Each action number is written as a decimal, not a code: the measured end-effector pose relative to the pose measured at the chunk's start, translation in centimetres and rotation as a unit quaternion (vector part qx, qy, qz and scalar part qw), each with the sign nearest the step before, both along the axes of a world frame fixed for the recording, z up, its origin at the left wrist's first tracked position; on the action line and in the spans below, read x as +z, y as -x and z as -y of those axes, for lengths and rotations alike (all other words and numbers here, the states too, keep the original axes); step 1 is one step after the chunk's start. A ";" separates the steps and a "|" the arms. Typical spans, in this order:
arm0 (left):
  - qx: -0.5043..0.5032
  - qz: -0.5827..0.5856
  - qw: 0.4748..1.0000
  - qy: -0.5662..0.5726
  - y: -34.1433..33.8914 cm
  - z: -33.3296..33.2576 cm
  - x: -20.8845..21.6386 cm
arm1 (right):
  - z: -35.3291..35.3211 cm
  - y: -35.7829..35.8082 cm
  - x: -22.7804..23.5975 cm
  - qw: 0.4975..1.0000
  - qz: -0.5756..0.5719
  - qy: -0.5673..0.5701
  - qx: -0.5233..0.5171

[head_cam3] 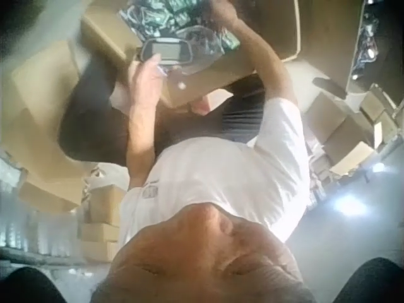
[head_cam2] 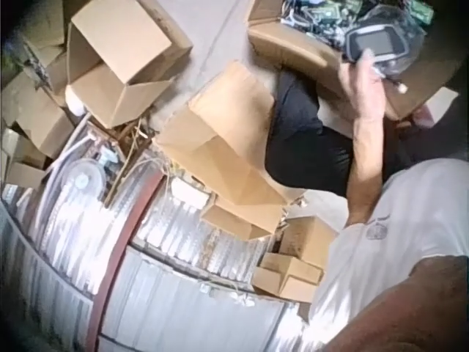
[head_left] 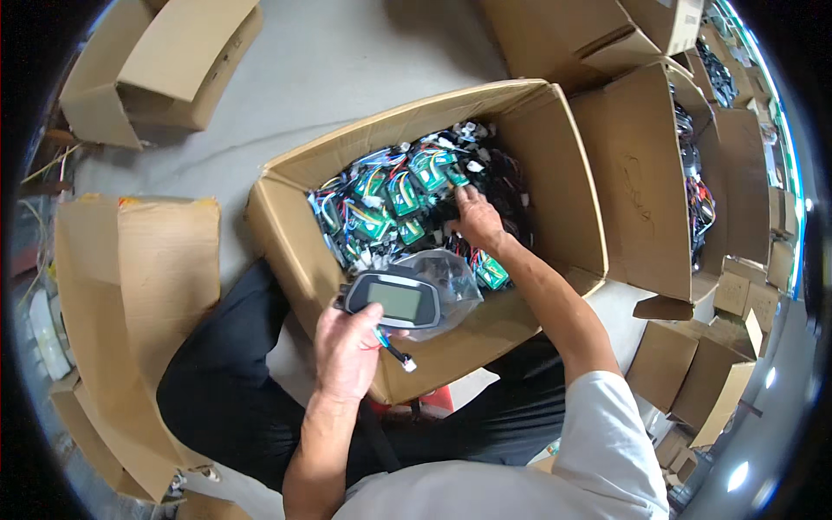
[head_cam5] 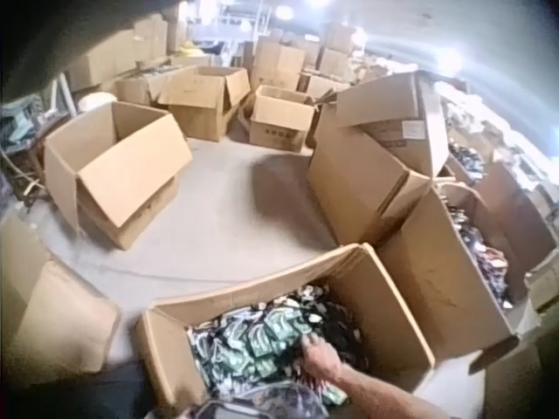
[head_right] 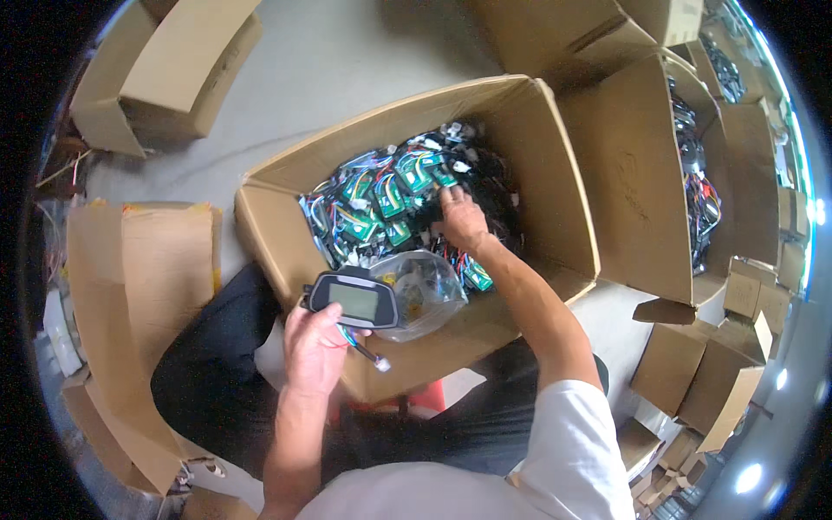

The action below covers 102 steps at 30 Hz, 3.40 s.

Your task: The person sorts small electronic components by hand, taking them from a cardboard box and inspecting them.

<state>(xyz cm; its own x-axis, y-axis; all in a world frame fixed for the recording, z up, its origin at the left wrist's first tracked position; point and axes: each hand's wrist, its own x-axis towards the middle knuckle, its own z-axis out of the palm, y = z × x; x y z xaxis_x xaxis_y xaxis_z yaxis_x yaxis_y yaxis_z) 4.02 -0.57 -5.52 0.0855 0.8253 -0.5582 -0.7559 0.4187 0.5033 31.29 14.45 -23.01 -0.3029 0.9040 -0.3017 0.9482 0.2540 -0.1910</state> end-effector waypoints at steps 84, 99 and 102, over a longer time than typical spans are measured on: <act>-0.139 -0.438 0.738 -0.494 -3.8 12.7 9.1 | 27.8 8.2 21.0 0.105 -0.943 0.263 -0.177; -0.175 -0.276 0.863 -0.385 -4.9 14.3 9.1 | 27.9 6.2 22.8 0.297 -0.890 0.181 -0.294; -0.261 -0.287 0.887 -0.252 -4.8 14.2 10.0 | 27.7 6.3 23.5 0.428 -0.815 0.143 -0.363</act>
